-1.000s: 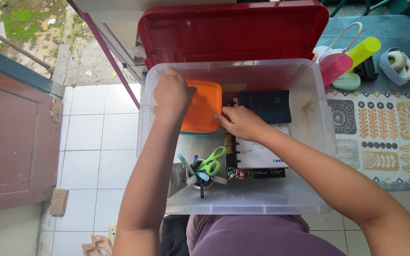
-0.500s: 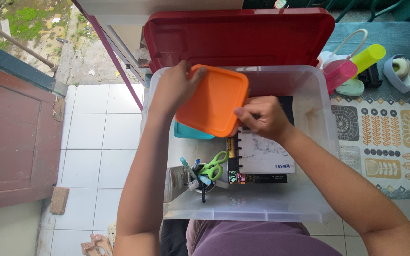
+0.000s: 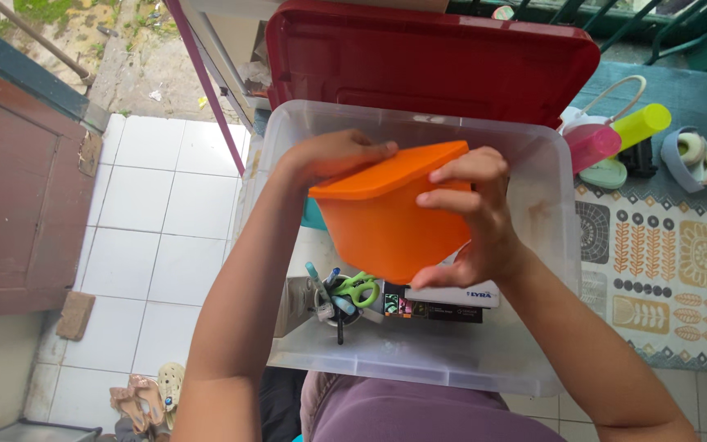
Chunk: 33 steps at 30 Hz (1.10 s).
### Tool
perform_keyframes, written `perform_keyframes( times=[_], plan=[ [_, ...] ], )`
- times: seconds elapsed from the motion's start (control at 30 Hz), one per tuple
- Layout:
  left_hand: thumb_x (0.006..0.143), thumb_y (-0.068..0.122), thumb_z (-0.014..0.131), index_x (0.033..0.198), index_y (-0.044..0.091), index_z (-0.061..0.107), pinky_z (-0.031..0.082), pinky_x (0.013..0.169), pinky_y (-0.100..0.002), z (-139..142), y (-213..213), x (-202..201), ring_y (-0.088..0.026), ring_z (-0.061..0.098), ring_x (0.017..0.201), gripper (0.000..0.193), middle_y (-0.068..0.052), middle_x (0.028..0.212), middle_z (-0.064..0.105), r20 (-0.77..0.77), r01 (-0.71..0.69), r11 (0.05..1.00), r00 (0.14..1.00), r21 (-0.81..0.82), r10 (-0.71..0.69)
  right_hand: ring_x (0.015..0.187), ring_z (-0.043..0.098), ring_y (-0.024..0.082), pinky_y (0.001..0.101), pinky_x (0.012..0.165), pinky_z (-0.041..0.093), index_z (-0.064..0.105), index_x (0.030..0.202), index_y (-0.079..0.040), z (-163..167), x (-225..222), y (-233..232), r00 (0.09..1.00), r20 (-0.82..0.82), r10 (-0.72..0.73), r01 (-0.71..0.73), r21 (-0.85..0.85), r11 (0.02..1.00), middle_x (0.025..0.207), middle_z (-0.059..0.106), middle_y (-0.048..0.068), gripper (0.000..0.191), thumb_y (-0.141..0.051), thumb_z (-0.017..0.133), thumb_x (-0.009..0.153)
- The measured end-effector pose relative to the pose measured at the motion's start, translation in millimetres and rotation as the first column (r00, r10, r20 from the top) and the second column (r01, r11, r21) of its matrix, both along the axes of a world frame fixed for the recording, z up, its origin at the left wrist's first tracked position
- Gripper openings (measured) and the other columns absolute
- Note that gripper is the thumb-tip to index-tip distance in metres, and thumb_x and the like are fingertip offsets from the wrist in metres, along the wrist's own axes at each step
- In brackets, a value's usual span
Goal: The person opens a clear plastic storage box with a red lid, then takes items out one at a time, including a plush toy, a small lamp, bottles, a notebook, headphones, and plastic containers, placing them on the adjacent table surface.
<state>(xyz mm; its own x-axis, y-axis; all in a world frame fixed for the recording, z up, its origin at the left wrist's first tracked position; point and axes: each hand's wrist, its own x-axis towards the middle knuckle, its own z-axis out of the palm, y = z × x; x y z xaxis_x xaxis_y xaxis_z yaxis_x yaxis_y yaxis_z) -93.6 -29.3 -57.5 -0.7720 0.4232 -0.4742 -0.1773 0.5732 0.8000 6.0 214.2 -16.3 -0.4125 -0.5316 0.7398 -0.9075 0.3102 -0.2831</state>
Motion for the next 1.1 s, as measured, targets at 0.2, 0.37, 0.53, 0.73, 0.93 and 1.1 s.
perform_keyframes(
  times=[0.2,0.37,0.53,0.73,0.93,1.1],
  plan=[
    [0.088,0.039,0.064,0.125,0.002,0.072,0.055,0.083,-0.03,-55,-16,-26,-0.018,0.073,0.101,0.053,-0.011,0.114,0.079,0.073,0.209,0.977,0.976,-0.027,-0.207,0.142,0.034,0.046,0.0612,0.121,0.025,0.041,0.143,-0.023,6,7,-13,0.998,0.009,-0.063,0.062,0.097,0.993,0.15,0.037,0.022,0.098,-0.06,0.091,0.068],
    [0.096,0.035,0.065,0.141,0.002,0.058,0.054,0.096,-0.03,-94,-27,-36,-0.015,0.067,0.116,0.056,-0.007,0.132,0.069,0.247,-0.09,0.873,0.968,0.48,-0.037,0.147,0.048,0.032,0.0475,0.126,0.044,0.028,0.158,-0.012,-2,-7,-5,0.925,0.379,-0.003,0.036,-0.08,0.996,0.154,0.042,0.016,0.117,-0.057,0.093,0.071],
    [0.097,0.033,0.061,0.132,0.003,0.061,0.062,0.089,-0.04,-65,-19,-28,-0.016,0.063,0.087,0.046,-0.008,0.101,0.064,0.2,-0.187,0.886,0.974,0.425,0.11,0.141,0.056,0.025,0.0403,0.119,0.051,0.023,0.158,-0.008,-15,-23,12,0.736,0.671,0.09,0.2,-0.343,0.918,0.152,0.047,0.013,0.113,-0.068,0.083,0.083],
    [0.1,0.039,0.06,0.131,-0.004,0.066,0.061,0.089,-0.036,-20,-9,-16,-0.017,0.073,0.091,0.053,-0.009,0.104,0.076,0.044,-0.138,0.835,0.99,0.533,0.135,0.133,0.056,0.019,0.0405,0.115,0.048,0.034,0.156,-0.009,-41,-46,31,0.481,0.787,0.385,0.283,-0.555,0.782,0.139,0.052,0.007,0.095,-0.072,0.067,0.093],
    [0.092,0.051,0.071,0.159,0.008,0.031,0.046,0.112,-0.039,-7,6,1,-0.021,0.049,0.141,0.089,-0.009,0.156,0.044,-0.238,0.038,0.776,0.96,0.63,0.146,0.128,0.06,0.02,0.0416,0.105,0.053,0.046,0.148,-0.009,-60,-50,34,0.161,0.674,0.721,0.273,-0.732,0.624,0.136,0.059,0.008,0.067,-0.059,0.057,0.106],
    [0.071,0.075,0.078,0.161,0.01,0.022,0.049,0.11,-0.047,-14,11,-2,-0.029,0.05,0.142,0.124,-0.015,0.156,0.045,-0.093,-0.003,0.671,0.99,0.741,0.107,0.126,0.062,0.019,0.0401,0.101,0.056,0.043,0.15,-0.011,-49,-53,32,0.032,0.757,0.653,0.329,-0.625,0.708,0.142,0.058,0.007,0.059,-0.043,0.057,0.102]
  ],
)
